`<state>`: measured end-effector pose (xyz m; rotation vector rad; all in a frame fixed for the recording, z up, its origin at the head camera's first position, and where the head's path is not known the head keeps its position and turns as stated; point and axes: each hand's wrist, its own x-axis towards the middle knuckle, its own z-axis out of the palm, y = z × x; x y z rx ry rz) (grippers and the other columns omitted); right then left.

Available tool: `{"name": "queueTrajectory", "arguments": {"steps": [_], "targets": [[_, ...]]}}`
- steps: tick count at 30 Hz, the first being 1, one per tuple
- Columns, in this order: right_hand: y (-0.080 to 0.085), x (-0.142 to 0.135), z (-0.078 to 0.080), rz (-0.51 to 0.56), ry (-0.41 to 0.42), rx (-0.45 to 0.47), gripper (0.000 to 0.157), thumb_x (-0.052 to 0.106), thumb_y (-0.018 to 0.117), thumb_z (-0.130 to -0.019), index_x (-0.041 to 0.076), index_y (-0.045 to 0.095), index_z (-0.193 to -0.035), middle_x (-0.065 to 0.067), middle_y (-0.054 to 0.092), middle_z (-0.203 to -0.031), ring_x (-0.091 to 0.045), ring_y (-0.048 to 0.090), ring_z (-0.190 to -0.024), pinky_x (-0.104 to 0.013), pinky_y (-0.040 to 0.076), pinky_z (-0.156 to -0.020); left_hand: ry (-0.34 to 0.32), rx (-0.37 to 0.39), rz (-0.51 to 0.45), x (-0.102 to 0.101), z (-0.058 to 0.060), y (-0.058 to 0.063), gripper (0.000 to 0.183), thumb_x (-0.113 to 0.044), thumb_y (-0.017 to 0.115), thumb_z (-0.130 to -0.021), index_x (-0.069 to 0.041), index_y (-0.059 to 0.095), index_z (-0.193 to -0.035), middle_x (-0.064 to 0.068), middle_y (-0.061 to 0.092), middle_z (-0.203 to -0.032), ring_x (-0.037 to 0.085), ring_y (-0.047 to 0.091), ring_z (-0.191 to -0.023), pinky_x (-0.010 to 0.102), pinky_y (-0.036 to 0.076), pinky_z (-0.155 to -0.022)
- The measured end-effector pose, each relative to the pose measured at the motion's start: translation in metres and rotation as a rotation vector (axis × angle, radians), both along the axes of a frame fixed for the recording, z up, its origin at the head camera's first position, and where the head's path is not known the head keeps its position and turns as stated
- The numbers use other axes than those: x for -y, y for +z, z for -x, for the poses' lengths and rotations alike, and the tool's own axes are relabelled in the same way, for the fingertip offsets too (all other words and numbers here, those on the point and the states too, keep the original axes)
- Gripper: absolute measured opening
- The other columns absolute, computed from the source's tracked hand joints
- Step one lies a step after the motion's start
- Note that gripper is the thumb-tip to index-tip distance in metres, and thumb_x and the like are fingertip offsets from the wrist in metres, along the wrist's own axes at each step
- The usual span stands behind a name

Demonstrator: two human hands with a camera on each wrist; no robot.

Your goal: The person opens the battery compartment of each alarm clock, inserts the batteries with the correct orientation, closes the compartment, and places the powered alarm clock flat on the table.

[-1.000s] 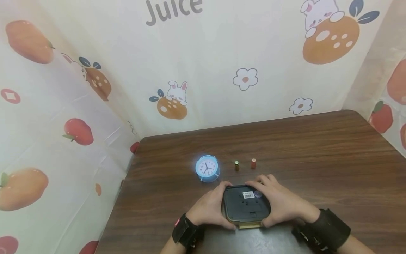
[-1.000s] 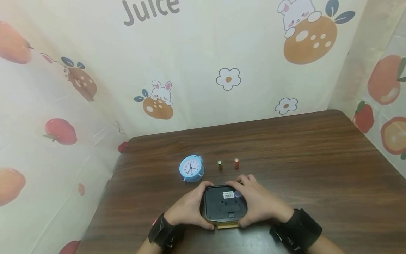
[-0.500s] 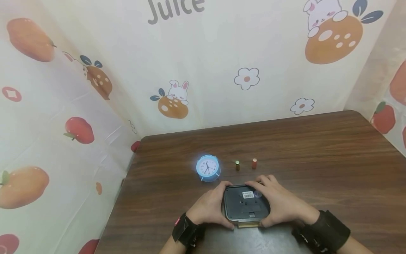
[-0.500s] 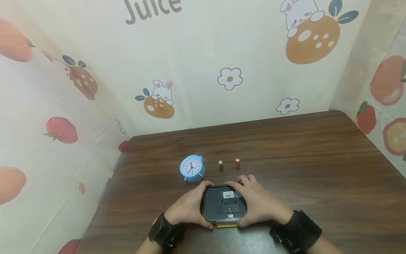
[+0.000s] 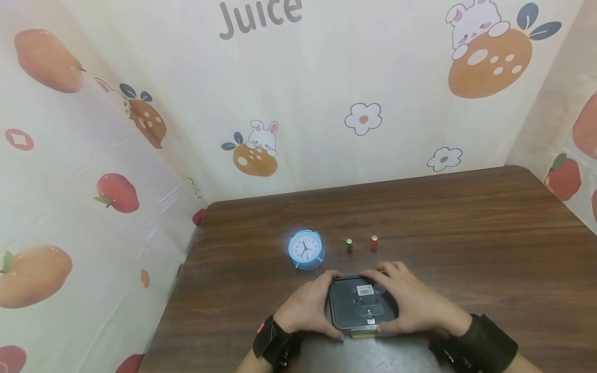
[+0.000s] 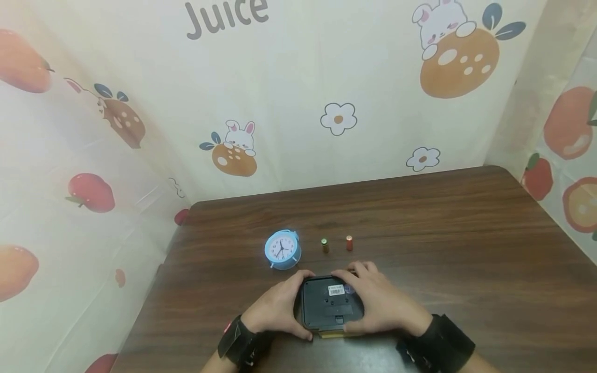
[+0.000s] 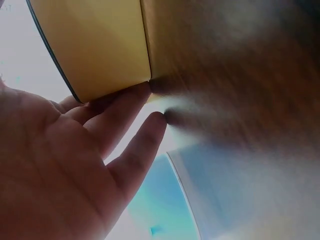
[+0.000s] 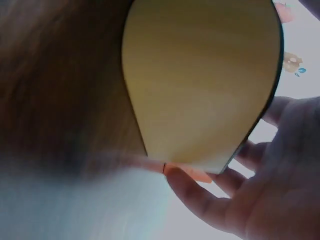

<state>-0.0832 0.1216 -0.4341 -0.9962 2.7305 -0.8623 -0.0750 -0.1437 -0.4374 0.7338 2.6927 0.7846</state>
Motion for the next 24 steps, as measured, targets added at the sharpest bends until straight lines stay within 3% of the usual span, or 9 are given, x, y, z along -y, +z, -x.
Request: {"name": "queueTrajectory", "arguments": {"steps": [5, 9, 24], "targets": [[-0.001, 0.005, -0.002, 0.021, 0.017, -0.113, 0.065, 0.045, 0.084, -0.062, 0.035, 0.060, -0.121, -0.004, 0.052, -0.132, -0.025, 0.044, -0.119, -0.057, 0.044, -0.089, -0.008, 0.044, -0.036, 0.002, 0.000, -0.001, 0.113, -0.060, 0.086, -0.053, -0.024, 0.033, -0.146, -0.013, 0.055, -0.122, 0.000, 0.055, -0.099, 0.023, 0.048, -0.086], [-0.001, 0.009, -0.003, 0.018, 0.023, -0.157, 0.055, 0.045, 0.084, -0.063, 0.034, 0.064, -0.113, -0.003, 0.056, -0.127, -0.025, 0.048, -0.116, -0.058, 0.044, -0.087, -0.008, 0.070, -0.057, 0.004, 0.001, -0.001, 0.105, -0.061, 0.082, -0.057, -0.027, 0.034, -0.145, -0.015, 0.055, -0.121, 0.000, 0.054, -0.097, 0.022, 0.047, -0.082], [0.000, 0.017, 0.001, -0.020, -0.006, -0.148, 0.051, 0.041, 0.086, -0.060, 0.028, 0.068, -0.106, -0.001, 0.057, -0.122, -0.024, 0.053, -0.110, -0.054, 0.045, -0.086, 0.006, 0.061, -0.043, 0.004, 0.003, 0.000, 0.101, -0.063, 0.083, -0.055, -0.035, 0.038, -0.141, -0.019, 0.055, -0.121, 0.000, 0.054, -0.099, 0.024, 0.047, -0.084]]}}
